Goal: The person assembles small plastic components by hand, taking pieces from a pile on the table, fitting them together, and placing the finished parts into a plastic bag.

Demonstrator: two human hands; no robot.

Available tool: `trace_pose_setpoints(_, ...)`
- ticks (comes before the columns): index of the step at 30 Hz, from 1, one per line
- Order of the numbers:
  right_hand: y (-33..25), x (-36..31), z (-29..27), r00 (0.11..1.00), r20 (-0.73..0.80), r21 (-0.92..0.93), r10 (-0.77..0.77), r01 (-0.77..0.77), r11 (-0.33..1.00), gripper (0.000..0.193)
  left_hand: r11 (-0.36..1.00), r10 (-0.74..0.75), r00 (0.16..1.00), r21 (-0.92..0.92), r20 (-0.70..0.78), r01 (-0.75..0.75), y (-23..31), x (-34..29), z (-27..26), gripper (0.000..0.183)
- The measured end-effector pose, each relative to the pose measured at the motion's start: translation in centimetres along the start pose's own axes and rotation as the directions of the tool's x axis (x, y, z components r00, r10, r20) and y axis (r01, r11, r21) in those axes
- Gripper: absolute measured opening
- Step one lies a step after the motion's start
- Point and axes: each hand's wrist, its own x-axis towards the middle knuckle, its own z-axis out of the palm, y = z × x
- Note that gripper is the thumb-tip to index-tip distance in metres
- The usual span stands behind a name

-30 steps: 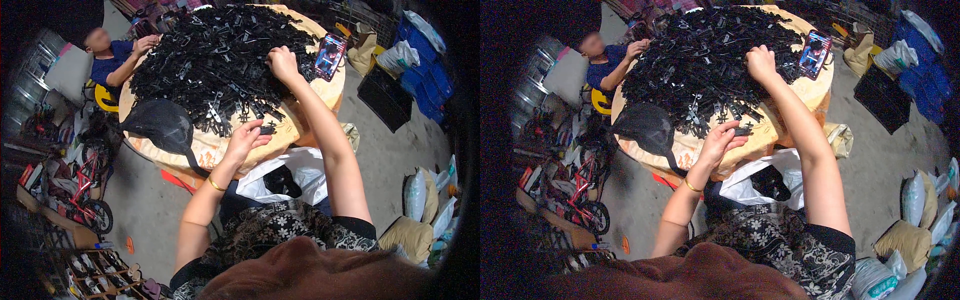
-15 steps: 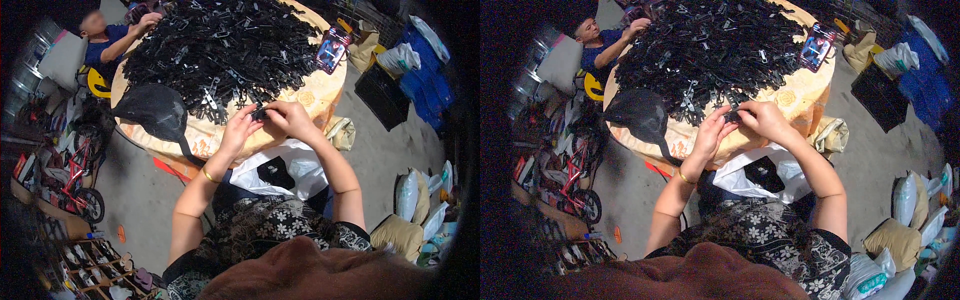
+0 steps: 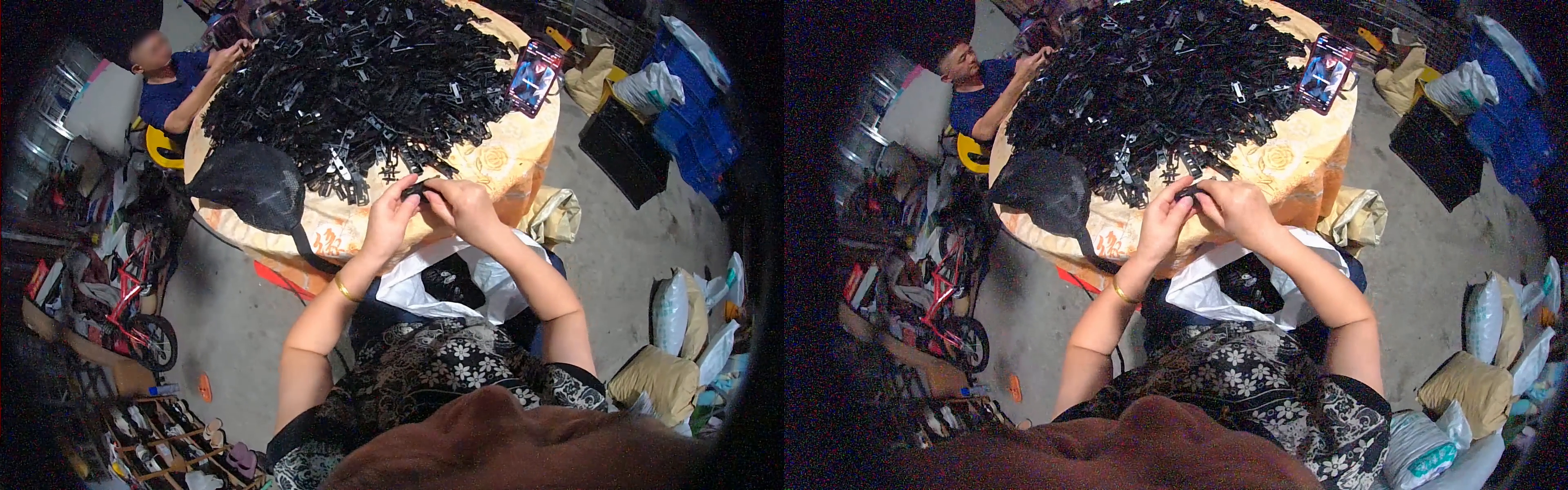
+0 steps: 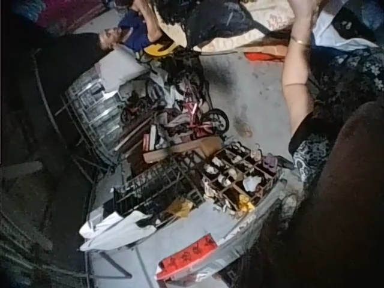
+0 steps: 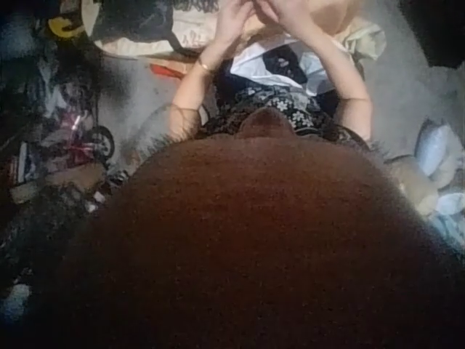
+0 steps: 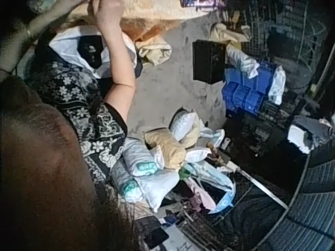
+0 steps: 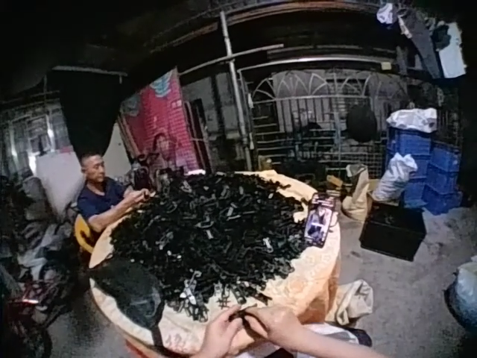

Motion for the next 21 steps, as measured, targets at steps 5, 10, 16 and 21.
trace_pose_setpoints(5, -0.4, -0.9, -0.2, 0.999, 0.044, -0.023, 0.024, -0.023, 0.999, 0.019, 0.998, -0.049, 0.997, -0.032, 0.065, 0.052, 0.7, -0.2, -0.2, 0.042)
trace_pose_setpoints(10, -1.3, -1.8, -2.5, 0.944, 0.159, -0.056, 0.288, -0.282, 0.958, 0.025, 1.000, 0.002, 0.991, 0.024, 0.133, -0.005, 1.7, -0.8, 0.5, 0.041)
trace_pose_setpoints(16, -0.7, -3.8, -3.2, 0.872, 0.214, 0.220, 0.440, -0.482, 0.848, 0.033, 0.974, -0.169, 0.941, -0.096, 0.293, 0.205, 1.9, -1.1, 1.4, 0.040)
trace_pose_setpoints(21, -0.1, -5.5, -5.9, 0.722, 0.495, 0.266, 0.484, -0.656, 0.706, 0.036, 0.989, -0.150, 0.871, 0.090, 0.468, 0.122, 2.4, -1.2, 2.1, 0.037)
